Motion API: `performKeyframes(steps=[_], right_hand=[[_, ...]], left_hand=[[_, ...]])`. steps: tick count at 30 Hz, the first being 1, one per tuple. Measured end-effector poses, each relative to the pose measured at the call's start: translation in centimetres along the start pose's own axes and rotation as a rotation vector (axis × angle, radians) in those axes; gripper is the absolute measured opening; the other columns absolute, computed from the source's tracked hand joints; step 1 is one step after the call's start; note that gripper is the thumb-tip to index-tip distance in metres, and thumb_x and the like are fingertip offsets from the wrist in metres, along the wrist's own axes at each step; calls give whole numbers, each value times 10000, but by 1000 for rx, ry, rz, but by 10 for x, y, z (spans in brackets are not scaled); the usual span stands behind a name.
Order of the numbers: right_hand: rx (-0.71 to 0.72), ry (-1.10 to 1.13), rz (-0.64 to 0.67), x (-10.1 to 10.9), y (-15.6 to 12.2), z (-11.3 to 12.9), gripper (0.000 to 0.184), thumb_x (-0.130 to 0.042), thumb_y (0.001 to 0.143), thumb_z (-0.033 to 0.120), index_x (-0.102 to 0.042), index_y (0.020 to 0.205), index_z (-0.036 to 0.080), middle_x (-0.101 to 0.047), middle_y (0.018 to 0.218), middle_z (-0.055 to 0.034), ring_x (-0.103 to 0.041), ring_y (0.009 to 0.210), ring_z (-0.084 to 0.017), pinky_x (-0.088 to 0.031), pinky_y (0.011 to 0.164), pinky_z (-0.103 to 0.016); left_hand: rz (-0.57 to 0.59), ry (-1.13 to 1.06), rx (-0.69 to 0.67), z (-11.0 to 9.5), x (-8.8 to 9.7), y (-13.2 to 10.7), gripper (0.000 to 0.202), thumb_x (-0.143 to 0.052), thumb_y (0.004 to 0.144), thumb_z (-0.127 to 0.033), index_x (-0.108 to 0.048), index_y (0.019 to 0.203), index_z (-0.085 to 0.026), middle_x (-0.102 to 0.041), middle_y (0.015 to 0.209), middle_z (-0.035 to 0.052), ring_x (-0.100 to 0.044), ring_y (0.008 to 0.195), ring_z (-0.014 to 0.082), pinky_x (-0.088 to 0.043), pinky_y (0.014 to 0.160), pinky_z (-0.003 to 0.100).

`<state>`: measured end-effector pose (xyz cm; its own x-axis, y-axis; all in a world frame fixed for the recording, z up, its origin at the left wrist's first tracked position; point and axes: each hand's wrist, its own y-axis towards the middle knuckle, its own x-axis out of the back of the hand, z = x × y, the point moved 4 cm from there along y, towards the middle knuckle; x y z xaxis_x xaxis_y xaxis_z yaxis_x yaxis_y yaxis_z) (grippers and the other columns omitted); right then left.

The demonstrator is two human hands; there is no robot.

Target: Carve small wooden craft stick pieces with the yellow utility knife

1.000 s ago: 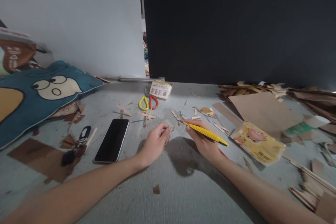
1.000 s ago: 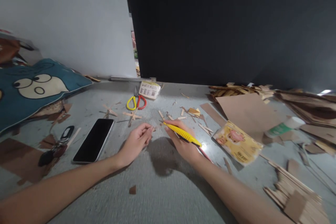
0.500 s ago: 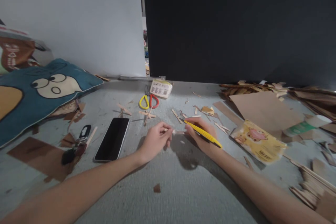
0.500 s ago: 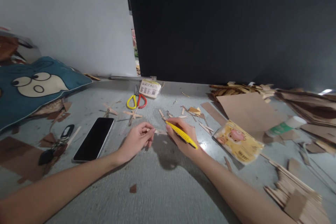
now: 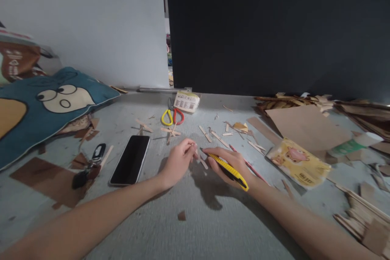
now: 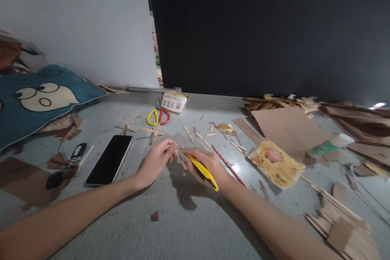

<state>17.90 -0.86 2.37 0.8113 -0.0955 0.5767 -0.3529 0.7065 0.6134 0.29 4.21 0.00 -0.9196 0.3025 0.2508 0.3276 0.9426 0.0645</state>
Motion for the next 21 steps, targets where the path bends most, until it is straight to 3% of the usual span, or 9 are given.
performKeyframes(steps=[3,7,21], right_hand=[[-92,-45,-84,4,-5,-3,230,-514,1068,257,-737,1107,214,-805,820,-35,-769,663,-152,-603,664,-239],[-151,31,-21,2,-8,-2,286,-496,1091,304,-766,1050,219,-764,701,1,-729,570,-130,-587,639,-220],[-109,50,6,-4,-9,-3,310,-471,1109,342,-747,1082,202,-744,711,-1,-687,555,-111,-540,575,-200]], left_hand=[[-22,126,-15,-4,3,0,293,-494,1013,-435,-588,842,-216,-667,692,-9,-577,625,164,-416,646,283],[-13,169,-44,-7,4,0,246,-503,1002,-376,-586,832,-219,-672,697,-10,-602,640,164,-424,656,275],[-29,110,-72,-5,3,1,186,-539,968,-364,-615,893,-213,-650,668,-23,-599,616,159,-435,625,264]])
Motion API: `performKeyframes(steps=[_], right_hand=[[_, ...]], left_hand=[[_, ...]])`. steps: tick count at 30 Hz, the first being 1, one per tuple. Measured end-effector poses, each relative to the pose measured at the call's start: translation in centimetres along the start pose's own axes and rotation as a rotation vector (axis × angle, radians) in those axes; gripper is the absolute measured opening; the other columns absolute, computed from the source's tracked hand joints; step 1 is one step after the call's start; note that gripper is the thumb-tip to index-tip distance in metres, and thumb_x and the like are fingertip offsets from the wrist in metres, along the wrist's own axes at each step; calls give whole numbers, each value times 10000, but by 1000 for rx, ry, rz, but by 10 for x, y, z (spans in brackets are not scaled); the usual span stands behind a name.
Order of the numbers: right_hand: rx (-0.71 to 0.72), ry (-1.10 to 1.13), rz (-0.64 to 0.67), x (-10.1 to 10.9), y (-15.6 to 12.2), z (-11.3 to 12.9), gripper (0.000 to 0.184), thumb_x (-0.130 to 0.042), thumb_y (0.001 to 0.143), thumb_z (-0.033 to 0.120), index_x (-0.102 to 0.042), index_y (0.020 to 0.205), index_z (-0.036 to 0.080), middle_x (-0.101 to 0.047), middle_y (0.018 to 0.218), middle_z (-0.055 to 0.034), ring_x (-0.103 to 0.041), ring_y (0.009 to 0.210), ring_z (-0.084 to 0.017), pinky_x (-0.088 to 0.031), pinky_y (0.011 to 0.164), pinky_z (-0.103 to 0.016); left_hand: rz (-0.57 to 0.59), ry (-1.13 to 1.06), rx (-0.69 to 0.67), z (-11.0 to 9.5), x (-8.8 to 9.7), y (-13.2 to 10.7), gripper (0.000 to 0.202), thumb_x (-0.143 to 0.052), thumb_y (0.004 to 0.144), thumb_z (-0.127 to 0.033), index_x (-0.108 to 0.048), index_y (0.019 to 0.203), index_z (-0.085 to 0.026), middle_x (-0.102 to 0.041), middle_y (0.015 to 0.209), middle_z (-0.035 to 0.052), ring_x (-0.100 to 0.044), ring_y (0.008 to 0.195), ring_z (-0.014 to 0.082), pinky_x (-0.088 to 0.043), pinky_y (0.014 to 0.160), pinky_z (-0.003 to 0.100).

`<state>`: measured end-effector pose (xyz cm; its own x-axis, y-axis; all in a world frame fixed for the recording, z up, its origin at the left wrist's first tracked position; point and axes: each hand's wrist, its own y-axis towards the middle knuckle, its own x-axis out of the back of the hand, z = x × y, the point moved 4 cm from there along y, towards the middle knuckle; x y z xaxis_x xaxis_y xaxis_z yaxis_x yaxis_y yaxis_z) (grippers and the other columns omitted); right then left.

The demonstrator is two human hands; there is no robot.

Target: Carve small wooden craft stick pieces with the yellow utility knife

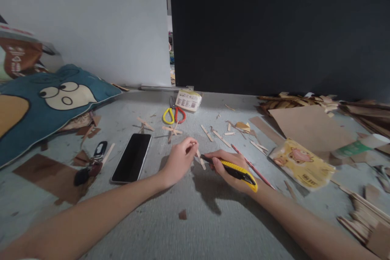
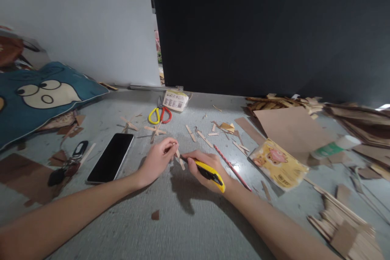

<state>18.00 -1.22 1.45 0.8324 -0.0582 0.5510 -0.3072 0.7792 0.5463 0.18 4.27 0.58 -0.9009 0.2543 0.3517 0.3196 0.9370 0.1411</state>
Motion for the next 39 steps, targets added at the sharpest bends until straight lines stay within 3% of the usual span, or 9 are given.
performKeyframes(steps=[7,15,30,36,39], right_hand=[[24,-9,13,0,2,5,310,-466,1107,328,-740,1067,189,-744,712,-10,-704,582,-113,-556,606,-191],[-52,4,21,-4,0,6,342,-449,1115,359,-747,1048,206,-721,697,-14,-691,581,-128,-565,634,-212],[-125,70,8,-5,2,9,471,-428,1114,477,-756,934,191,-669,609,-3,-619,490,-125,-484,498,-215],[29,-29,-45,-7,-3,19,336,-422,1114,320,-725,1021,210,-738,745,-32,-707,612,-139,-559,615,-224],[65,-46,-111,-7,-4,20,287,-422,1109,278,-700,1093,209,-752,793,-40,-704,607,-131,-562,601,-222]], left_hand=[[-44,6,4,2,1,-1,215,-575,955,-385,-671,891,-205,-672,692,-11,-627,655,168,-448,649,267],[-53,14,-4,4,0,-2,195,-583,955,-369,-676,908,-204,-681,707,-8,-632,666,166,-455,650,264],[-33,44,-29,1,-2,-7,199,-569,953,-367,-680,919,-205,-707,731,-2,-634,657,162,-465,633,260],[5,-34,-1,5,-5,-4,236,-588,936,-395,-703,934,-188,-726,751,25,-654,680,178,-489,643,273],[31,-82,31,6,-6,-2,226,-600,920,-386,-696,891,-183,-726,739,33,-658,656,180,-492,622,273]])
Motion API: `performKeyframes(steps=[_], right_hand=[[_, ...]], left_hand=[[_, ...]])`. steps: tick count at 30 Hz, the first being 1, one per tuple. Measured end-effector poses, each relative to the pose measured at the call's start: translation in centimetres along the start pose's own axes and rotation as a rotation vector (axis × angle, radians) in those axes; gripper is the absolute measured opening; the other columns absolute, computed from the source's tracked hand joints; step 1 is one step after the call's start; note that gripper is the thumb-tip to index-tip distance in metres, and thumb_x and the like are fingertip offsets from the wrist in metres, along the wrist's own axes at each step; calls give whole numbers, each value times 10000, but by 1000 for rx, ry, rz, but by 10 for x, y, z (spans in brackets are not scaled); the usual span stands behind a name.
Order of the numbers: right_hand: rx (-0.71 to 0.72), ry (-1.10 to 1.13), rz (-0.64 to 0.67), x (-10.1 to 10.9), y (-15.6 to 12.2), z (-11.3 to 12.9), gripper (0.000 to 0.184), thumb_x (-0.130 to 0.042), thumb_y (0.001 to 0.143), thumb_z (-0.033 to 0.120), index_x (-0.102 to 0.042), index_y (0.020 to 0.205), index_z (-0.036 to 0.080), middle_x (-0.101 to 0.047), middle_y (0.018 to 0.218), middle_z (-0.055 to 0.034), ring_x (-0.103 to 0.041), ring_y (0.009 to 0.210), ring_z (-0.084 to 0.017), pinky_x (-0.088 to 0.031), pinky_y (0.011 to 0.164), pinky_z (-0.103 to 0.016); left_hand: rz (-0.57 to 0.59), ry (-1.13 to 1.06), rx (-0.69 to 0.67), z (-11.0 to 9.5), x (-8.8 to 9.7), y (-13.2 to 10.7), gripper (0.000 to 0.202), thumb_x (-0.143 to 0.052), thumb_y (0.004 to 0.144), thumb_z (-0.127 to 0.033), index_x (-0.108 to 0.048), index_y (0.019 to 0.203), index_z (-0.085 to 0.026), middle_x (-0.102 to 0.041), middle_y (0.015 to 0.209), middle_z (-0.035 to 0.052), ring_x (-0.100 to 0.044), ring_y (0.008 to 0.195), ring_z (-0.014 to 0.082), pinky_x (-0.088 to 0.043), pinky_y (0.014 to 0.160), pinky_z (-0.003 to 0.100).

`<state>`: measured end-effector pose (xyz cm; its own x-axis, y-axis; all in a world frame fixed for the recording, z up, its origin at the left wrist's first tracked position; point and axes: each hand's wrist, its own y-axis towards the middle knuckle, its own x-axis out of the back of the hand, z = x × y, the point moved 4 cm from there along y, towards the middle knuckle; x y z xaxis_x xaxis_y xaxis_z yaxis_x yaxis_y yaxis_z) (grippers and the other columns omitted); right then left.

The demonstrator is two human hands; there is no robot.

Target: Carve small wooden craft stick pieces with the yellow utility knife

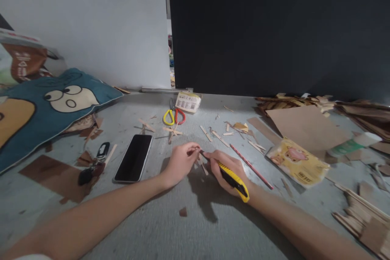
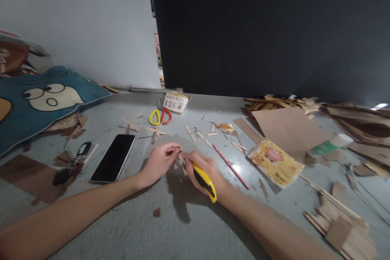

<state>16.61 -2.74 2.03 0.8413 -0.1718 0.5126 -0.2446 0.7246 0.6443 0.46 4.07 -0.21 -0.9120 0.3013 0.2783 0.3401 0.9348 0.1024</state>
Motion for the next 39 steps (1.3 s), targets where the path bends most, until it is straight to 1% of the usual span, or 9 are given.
performKeyframes(steps=[3,9,14,17,20,23,33,37,39], right_hand=[[-26,-10,-50,2,-2,-3,268,-442,1100,274,-701,1071,210,-778,809,-47,-726,605,-134,-580,593,-215],[-17,-46,16,3,-1,-3,278,-459,1084,261,-728,1029,220,-776,752,-34,-734,601,-151,-612,619,-233],[-45,-33,41,1,2,-4,275,-465,1079,262,-738,1046,243,-789,797,-36,-747,644,-160,-626,659,-252],[-73,-29,59,1,2,-5,280,-467,1080,276,-744,1047,249,-778,779,-29,-752,656,-158,-624,680,-244],[-57,-21,61,1,2,-4,267,-472,1074,250,-738,1053,238,-788,811,-34,-758,675,-152,-616,691,-235],[-35,-25,75,0,2,-3,256,-474,1064,223,-730,1055,228,-791,823,-35,-754,677,-149,-610,686,-237],[-102,-9,122,-4,4,-6,270,-474,1071,231,-740,1020,242,-780,797,-30,-746,654,-150,-587,653,-235],[-54,3,131,-4,4,-2,272,-463,1070,231,-729,1016,244,-779,814,-32,-762,695,-154,-599,673,-231],[-24,-11,96,-2,2,-1,263,-464,1070,221,-723,1026,241,-779,813,-32,-761,689,-154,-605,678,-235]], left_hand=[[-36,-24,9,1,2,1,243,-589,928,-398,-679,854,-185,-690,686,20,-644,621,174,-497,612,273],[-67,-41,10,3,3,2,252,-612,920,-412,-689,842,-184,-688,677,19,-643,615,168,-510,619,273],[-67,-59,29,5,2,2,253,-630,916,-418,-709,873,-181,-710,698,29,-653,609,172,-510,578,266],[-58,-68,28,6,2,2,264,-633,915,-429,-710,886,-178,-715,717,34,-661,626,175,-520,593,269],[-56,-66,23,6,1,2,249,-631,911,-413,-710,903,-177,-716,722,32,-657,632,174,-524,614,274],[-53,-57,23,7,2,3,238,-617,914,-399,-703,889,-178,-712,712,30,-648,625,170,-516,617,274],[-68,3,18,10,3,2,244,-600,913,-404,-700,886,-182,-714,710,31,-658,639,180,-497,599,272],[-74,9,17,10,3,2,249,-600,919,-409,-700,883,-185,-719,714,34,-654,626,178,-491,585,271],[-68,16,7,8,3,2,242,-595,924,-402,-693,875,-186,-716,706,29,-652,621,175,-499,607,277]])
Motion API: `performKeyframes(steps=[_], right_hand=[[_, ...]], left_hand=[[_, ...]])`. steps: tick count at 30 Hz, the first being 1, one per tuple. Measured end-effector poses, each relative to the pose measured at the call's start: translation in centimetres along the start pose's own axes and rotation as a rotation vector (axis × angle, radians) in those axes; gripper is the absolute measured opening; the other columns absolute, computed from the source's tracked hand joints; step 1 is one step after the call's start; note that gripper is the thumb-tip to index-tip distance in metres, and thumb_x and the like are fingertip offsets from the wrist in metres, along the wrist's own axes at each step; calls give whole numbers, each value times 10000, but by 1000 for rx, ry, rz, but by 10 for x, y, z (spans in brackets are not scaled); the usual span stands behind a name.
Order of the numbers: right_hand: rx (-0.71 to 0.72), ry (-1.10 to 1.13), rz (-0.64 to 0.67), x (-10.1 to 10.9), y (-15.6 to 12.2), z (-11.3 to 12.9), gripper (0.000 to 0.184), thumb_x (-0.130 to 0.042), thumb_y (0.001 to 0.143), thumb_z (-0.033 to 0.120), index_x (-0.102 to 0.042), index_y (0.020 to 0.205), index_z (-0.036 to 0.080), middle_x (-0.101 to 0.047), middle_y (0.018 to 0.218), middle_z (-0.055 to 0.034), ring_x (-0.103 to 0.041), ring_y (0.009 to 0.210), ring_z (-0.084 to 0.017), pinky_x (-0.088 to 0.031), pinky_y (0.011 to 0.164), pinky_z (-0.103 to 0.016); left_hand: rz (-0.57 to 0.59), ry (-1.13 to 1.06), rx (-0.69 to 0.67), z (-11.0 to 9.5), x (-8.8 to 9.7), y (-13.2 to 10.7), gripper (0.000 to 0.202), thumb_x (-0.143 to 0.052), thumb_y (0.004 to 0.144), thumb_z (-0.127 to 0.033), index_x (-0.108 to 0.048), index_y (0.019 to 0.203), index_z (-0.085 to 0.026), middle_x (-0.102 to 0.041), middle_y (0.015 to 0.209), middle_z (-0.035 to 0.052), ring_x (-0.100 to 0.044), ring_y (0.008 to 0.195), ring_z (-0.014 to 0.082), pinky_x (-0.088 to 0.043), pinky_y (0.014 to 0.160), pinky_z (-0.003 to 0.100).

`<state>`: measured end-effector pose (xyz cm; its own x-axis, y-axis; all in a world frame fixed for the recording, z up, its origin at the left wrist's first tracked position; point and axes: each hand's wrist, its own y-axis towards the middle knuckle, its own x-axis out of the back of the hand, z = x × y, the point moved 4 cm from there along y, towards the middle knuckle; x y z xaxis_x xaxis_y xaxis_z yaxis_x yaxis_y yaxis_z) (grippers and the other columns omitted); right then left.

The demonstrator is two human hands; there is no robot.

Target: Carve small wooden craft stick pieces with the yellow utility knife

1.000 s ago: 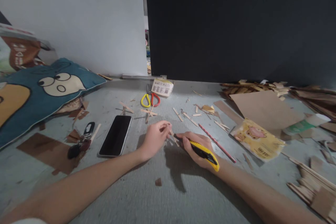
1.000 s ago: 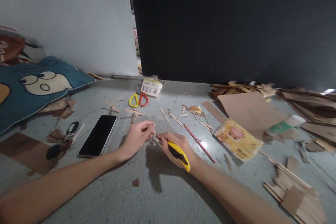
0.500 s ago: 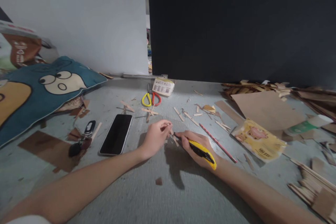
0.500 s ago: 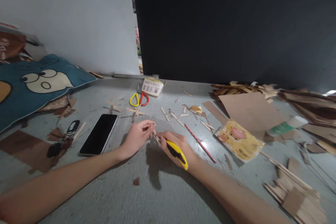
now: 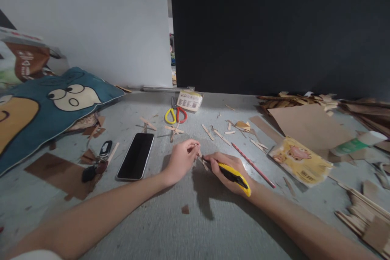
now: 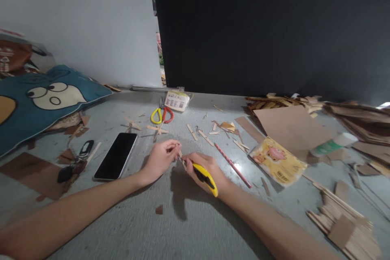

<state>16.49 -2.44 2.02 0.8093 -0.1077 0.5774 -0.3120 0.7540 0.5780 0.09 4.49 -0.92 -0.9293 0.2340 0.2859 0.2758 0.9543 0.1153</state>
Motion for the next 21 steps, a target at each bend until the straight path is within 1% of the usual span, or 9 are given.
performKeyframes(steps=[4,7,12,17,19,21], right_hand=[[17,-26,-86,4,-4,0,267,-457,1071,203,-720,1035,236,-791,830,-40,-767,697,-159,-612,673,-241],[30,-37,-47,2,-3,2,279,-452,1078,219,-726,1028,233,-783,810,-37,-757,679,-153,-614,673,-241],[-3,-40,9,0,1,2,299,-436,1084,239,-727,1015,226,-777,801,-38,-752,684,-144,-607,678,-234],[-70,-17,2,0,0,-3,336,-426,1097,304,-727,968,231,-783,795,-36,-751,667,-146,-596,664,-234],[-96,-12,-10,2,-1,-4,344,-430,1099,337,-729,964,233,-778,771,-30,-743,641,-149,-588,641,-235],[-132,-12,-49,6,-3,-5,328,-445,1096,354,-729,982,237,-778,766,-25,-739,623,-152,-578,629,-241]], left_hand=[[10,-2,8,-1,-1,1,227,-590,922,-390,-684,892,-185,-704,696,23,-653,630,177,-495,624,282],[16,-3,8,0,-1,2,237,-582,926,-396,-679,886,-183,-700,698,26,-644,630,176,-484,614,281],[8,18,-9,3,-1,1,216,-585,926,-370,-680,887,-180,-711,708,30,-648,638,177,-487,619,280],[5,28,-2,1,-1,0,223,-582,947,-365,-696,909,-177,-725,739,33,-660,670,186,-501,660,294],[14,73,-14,-1,0,-1,223,-581,964,-354,-714,931,-178,-731,783,38,-676,718,194,-514,696,302],[12,162,-62,-5,0,-2,225,-583,981,-342,-740,972,-181,-724,854,48,-683,790,204,-533,762,320]])
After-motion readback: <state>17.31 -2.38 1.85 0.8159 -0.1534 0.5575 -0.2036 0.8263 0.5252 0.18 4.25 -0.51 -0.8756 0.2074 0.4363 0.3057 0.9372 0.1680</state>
